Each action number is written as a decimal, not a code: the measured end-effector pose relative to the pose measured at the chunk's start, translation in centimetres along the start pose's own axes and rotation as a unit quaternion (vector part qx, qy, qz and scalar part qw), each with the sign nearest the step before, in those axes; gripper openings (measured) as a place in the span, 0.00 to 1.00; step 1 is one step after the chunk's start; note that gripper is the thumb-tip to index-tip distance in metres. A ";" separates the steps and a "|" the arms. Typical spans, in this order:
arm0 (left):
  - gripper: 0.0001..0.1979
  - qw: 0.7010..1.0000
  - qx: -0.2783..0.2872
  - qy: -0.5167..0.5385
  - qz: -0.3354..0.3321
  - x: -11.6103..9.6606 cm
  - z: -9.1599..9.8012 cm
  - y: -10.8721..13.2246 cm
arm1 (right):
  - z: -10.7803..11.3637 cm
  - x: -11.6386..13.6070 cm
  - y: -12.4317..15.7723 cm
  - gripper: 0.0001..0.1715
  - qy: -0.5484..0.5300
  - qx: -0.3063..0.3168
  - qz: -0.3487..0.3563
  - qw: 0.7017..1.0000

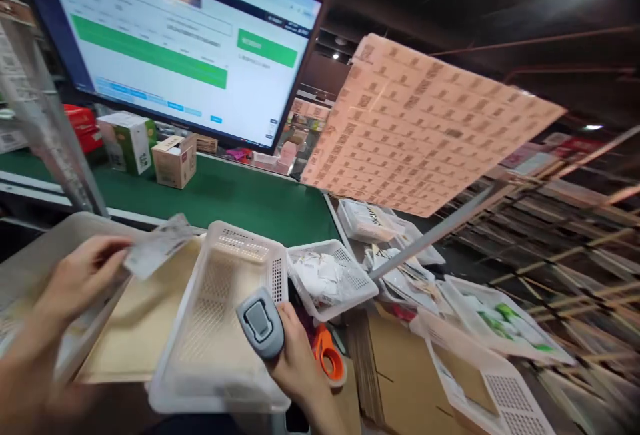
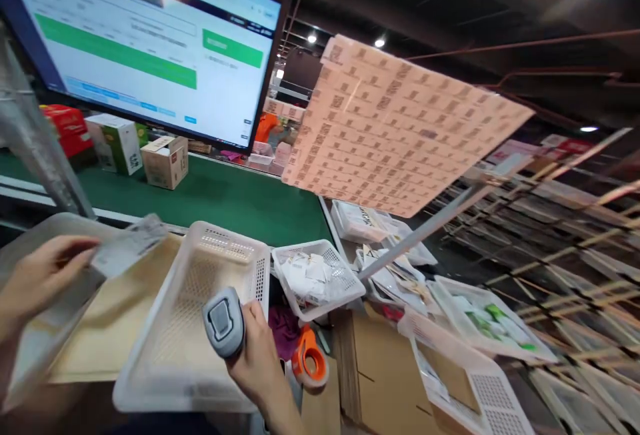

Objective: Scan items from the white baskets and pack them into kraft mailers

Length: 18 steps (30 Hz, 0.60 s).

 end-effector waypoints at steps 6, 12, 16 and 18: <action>0.17 0.985 0.085 0.143 -0.055 -5.8 -10.7 1.7 | -1.5 2.2 -1.2 0.30 0.054 0.079 0.011 0.995; 0.16 0.973 0.150 0.162 -0.072 -5.2 -14.8 4.0 | -1.6 -0.4 0.8 0.32 0.069 0.034 -0.043 0.996; 0.16 0.972 0.163 0.163 -0.047 -4.2 -16.0 5.3 | -1.4 -2.1 1.3 0.34 0.073 0.001 -0.055 0.996; 0.18 0.972 0.155 0.173 -0.038 -3.5 -15.8 5.7 | -1.8 -3.1 2.0 0.25 0.047 0.004 -0.055 0.997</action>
Point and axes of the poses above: each hand's wrist, its own y-axis away from the middle knuckle, its own z-axis out of the back of the hand, x = y × z, the point moved 8 cm from there along -y, towards the middle knuckle, and after that the axes turned 12 degrees about y, right-handed, at the moved point
